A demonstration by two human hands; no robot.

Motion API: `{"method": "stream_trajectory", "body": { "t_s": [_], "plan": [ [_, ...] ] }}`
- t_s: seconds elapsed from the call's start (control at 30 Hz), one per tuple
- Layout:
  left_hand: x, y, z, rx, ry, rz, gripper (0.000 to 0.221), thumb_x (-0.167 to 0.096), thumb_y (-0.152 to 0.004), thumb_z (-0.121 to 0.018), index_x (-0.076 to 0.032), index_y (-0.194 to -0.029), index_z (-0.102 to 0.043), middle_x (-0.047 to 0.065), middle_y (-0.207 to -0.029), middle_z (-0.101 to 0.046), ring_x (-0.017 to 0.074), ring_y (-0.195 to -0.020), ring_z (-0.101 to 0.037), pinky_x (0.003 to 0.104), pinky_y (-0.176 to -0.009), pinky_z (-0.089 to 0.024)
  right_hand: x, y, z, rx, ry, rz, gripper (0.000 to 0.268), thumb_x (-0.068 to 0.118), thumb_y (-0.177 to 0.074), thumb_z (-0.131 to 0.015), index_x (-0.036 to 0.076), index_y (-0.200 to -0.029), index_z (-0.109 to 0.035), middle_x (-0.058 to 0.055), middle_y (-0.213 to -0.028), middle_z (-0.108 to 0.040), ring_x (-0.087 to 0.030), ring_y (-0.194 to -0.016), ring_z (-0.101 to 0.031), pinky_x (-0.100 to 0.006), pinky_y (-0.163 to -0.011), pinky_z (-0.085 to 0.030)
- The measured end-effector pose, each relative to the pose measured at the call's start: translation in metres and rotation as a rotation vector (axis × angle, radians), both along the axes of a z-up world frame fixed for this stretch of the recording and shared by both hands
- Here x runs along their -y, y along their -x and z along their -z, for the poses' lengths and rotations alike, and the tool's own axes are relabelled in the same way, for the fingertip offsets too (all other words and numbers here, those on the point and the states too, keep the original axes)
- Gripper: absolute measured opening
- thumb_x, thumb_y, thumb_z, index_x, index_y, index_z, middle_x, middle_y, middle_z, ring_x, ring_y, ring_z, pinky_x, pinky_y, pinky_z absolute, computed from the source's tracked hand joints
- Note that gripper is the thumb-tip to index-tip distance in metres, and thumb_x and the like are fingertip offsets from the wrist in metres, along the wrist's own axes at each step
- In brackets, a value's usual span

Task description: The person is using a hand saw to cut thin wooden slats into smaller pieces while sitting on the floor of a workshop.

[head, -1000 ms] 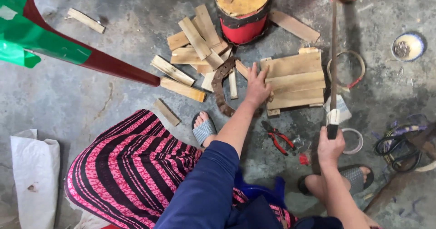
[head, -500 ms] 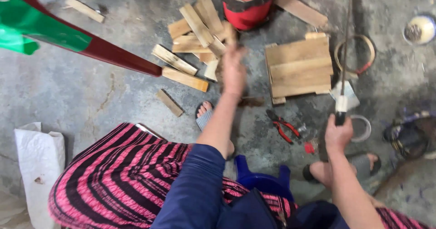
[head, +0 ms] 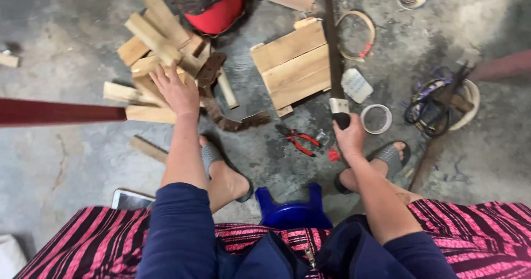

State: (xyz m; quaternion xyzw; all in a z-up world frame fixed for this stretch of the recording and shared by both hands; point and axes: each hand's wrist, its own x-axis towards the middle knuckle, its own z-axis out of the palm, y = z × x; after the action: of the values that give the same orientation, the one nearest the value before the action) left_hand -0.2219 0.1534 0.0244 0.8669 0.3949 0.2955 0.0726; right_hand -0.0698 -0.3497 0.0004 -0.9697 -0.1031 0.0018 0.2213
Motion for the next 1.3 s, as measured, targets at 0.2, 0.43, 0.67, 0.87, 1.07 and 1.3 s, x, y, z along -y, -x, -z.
{"method": "stream_trajectory", "body": {
  "t_s": [0.2, 0.43, 0.67, 0.87, 1.07, 1.3],
  "plan": [
    [-0.007, -0.043, -0.024, -0.301, 0.212, 0.120, 0.074, -0.032, -0.087, -0.081, -0.027, -0.155, -0.053, 0.019, -0.163, -0.029, 0.0479, -0.150, -0.013, 0.070, -0.114, -0.035, -0.004, -0.006, -0.020, 0.009, -0.048, -0.027, 0.051, 0.020, -0.072, -0.091, 0.003, -0.112, -0.065, -0.019, -0.098, -0.067, -0.042, -0.094, -0.069, -0.049, -0.084, -0.056],
    [0.002, -0.064, -0.055, -0.679, 0.396, 0.117, 0.074, -0.054, -0.094, -0.070, -0.040, -0.162, -0.043, 0.010, -0.173, -0.008, 0.0367, -0.156, 0.005, 0.067, -0.125, -0.022, 0.011, -0.026, -0.020, 0.049, -0.026, 0.012, 0.052, 0.019, -0.070, -0.091, 0.006, -0.114, -0.066, -0.016, -0.097, -0.063, -0.040, -0.094, -0.067, -0.048, -0.086, -0.054],
    [0.001, -0.061, -0.041, -0.750, 0.393, 0.088, 0.077, -0.053, -0.096, -0.067, -0.044, -0.164, -0.031, 0.009, -0.174, -0.001, 0.0403, -0.158, 0.001, 0.065, -0.125, -0.021, 0.001, -0.026, -0.020, 0.053, 0.069, -0.018, 0.059, 0.024, -0.067, -0.094, 0.008, -0.116, -0.065, -0.014, -0.099, -0.063, -0.037, -0.096, -0.066, -0.049, -0.086, -0.053],
    [0.008, -0.074, -0.041, -0.774, 0.360, 0.133, 0.072, -0.038, -0.099, -0.065, -0.046, -0.163, -0.033, 0.010, -0.174, -0.001, 0.0428, -0.157, 0.001, 0.068, -0.121, -0.028, -0.004, -0.024, -0.035, -0.016, 0.072, -0.043, 0.058, 0.022, -0.071, -0.092, 0.005, -0.118, -0.065, -0.018, -0.104, -0.065, -0.040, -0.100, -0.066, -0.051, -0.089, -0.052],
    [-0.004, -0.078, -0.025, -0.835, 0.355, 0.099, 0.053, -0.042, -0.099, -0.058, -0.042, -0.151, -0.051, 0.007, -0.176, -0.001, 0.0431, -0.158, 0.002, 0.068, -0.119, -0.031, -0.009, -0.027, -0.032, -0.046, 0.104, -0.075, 0.053, 0.020, -0.075, -0.090, -0.001, -0.117, -0.065, -0.024, -0.104, -0.065, -0.044, -0.101, -0.065, -0.054, -0.090, -0.052],
    [-0.021, -0.040, -0.005, -0.765, 0.282, 0.039, 0.047, -0.054, -0.105, -0.051, -0.041, -0.150, -0.051, 0.011, -0.174, -0.003, 0.0456, -0.157, -0.010, 0.060, -0.117, -0.038, 0.006, -0.033, 0.000, 0.045, 0.194, -0.130, 0.055, 0.024, -0.072, -0.093, 0.000, -0.114, -0.065, -0.021, -0.101, -0.064, -0.043, -0.098, -0.066, -0.050, -0.088, -0.053]
  ]
}}
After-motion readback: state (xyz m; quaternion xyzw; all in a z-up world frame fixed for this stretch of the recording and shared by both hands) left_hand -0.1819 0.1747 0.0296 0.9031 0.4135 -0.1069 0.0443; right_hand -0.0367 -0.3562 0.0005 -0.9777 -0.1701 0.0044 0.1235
